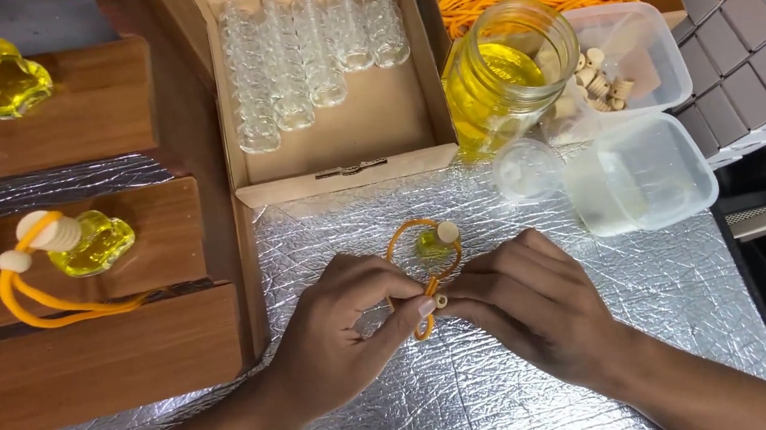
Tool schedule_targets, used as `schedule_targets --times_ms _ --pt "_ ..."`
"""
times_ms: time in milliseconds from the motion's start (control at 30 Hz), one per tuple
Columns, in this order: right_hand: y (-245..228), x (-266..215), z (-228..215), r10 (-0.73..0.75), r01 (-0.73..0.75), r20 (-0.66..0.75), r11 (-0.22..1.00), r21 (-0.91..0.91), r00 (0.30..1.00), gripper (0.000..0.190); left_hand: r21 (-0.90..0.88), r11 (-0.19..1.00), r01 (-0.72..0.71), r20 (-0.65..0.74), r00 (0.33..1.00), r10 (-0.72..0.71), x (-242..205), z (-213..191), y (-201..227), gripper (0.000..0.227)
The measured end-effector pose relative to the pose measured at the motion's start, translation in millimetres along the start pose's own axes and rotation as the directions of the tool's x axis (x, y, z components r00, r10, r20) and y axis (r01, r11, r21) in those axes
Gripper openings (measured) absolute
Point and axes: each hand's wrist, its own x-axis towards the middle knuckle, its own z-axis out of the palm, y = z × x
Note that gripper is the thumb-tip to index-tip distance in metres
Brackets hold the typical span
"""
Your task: Assembling a decorative perfume bottle by threading a yellow cord through a wooden cap and securing it to the bottle.
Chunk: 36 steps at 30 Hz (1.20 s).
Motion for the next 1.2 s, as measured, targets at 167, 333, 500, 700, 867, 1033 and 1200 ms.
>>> schedule_targets --times_ms 167,333,500,700,867,1033,1200 --pt "-2.0 0.2 3.7 0.070 -0.067 -0.017 0.988 0.139 0.997 0.022 -0.001 1.000 -0.006 -0.014 1.000 0.006 -0.5 0.5 1.3 0.010" --pt "-0.8 -0.3 3.1 0.151 -0.138 -0.040 0.962 0.237 0.988 0.025 0.003 1.000 -0.007 -0.022 1.000 0.007 0.2 -0.1 2.4 0.016" --pt "-0.5 -5.2 6.2 0.030 -0.030 0.002 0.998 -0.059 1.000 0.023 0.035 0.999 -0.026 -0.086 0.996 0.029 -1.1 1.3 0.8 0.015" --pt "-0.2 -10.4 11.6 -0.016 0.017 0.012 0.995 -0.102 1.000 0.025 0.082 0.993 -0.083 -0.104 0.990 0.092 -2.9 5.1 3.1 0.011" --pt "-6.9 -7.4 10.6 -0.004 0.004 -0.032 1.000 -0.017 0.999 0.028 0.088 0.995 -0.055 -0.106 0.992 0.064 -4.6 6.2 -0.9 0.012" --pt "-10.8 -3.2 5.9 -0.006 0.009 -0.050 0.998 0.061 0.999 0.024 0.068 0.997 -0.030 -0.110 0.993 0.037 -4.1 5.5 0.6 0.015" --pt "-9.9 -3.8 5.9 -0.026 0.031 -0.043 0.994 0.104 0.999 0.029 0.032 0.999 -0.001 -0.120 0.993 0.005 -5.5 5.0 -0.3 0.013"
